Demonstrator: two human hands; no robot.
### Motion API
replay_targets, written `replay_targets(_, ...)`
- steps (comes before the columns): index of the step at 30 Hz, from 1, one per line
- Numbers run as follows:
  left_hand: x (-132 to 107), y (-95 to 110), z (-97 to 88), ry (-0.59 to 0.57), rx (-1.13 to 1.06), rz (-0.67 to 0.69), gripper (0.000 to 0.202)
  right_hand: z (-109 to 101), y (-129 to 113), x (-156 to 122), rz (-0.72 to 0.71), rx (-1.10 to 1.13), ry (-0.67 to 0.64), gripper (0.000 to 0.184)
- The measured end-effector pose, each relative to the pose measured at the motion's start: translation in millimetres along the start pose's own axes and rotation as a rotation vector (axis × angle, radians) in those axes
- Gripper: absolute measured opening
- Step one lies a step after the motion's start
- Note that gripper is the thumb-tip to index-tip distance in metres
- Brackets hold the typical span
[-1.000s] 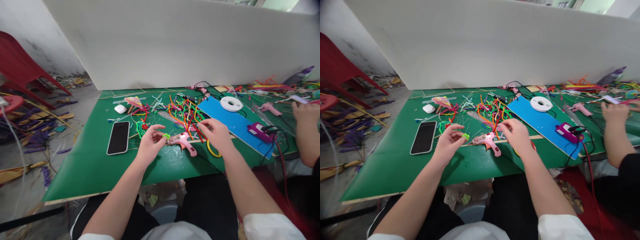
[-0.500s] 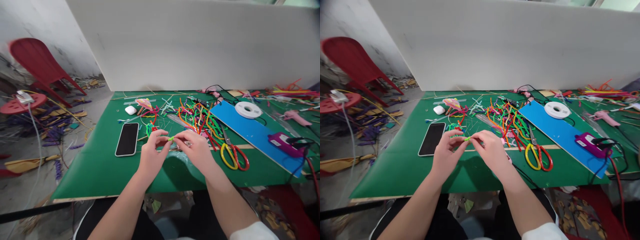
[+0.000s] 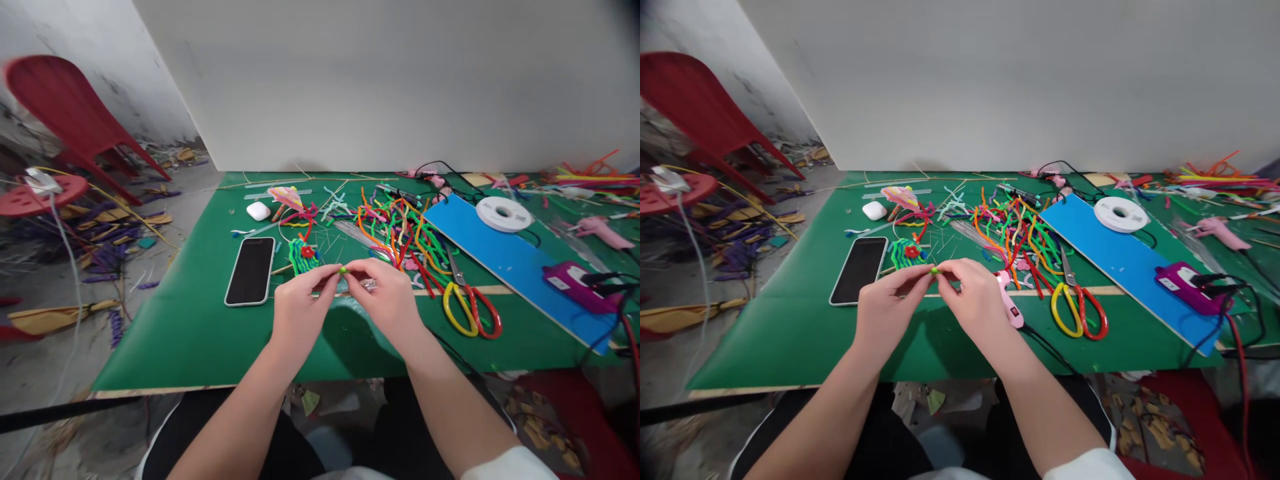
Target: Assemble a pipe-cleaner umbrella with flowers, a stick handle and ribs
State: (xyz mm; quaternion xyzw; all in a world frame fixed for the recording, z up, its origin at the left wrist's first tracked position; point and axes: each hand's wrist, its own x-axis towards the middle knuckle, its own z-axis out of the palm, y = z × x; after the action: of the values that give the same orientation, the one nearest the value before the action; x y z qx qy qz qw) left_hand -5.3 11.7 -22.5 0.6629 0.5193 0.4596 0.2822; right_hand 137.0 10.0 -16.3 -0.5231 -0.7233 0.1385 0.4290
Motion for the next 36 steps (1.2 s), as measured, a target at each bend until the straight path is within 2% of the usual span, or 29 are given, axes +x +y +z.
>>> replay_targets(5, 0, -1, 3.0, 0.009, -0.1, -0.054, 0.013, 4, -3, -1, -0.021, -0.058, 0.055, 0.009)
replay_targets(13, -7, 1, 15.9, 0.131, -0.083, -0.102, 0.012, 16, -3, -4, -0.025, -0.13, 0.166, 0.01)
replay_targets(16, -5, -3, 17.1, 0.117, -0.169, -0.125, 0.012, 15, 1, -3, 0.055, 0.005, 0.13, 0.011)
replay_targets(19, 0, -6, 15.0, 0.054, -0.324, -0.176, 0.014, 11, 4, -2, 0.182, 0.192, 0.074, 0.012)
replay_targets(22, 3, -8, 12.6, 0.014, -0.42, -0.222, 0.019, 9, 5, -1, 0.221, 0.224, 0.052, 0.013)
replay_targets(27, 1, -6, 13.3, 0.041, -0.348, -0.183, 0.01, 11, 2, -1, 0.15, 0.109, 0.087, 0.012)
replay_targets(36, -10, -11, 28.3, 0.222, -0.218, -0.077, 0.007, 20, -8, -9, 0.122, 0.028, 0.212, 0.012)
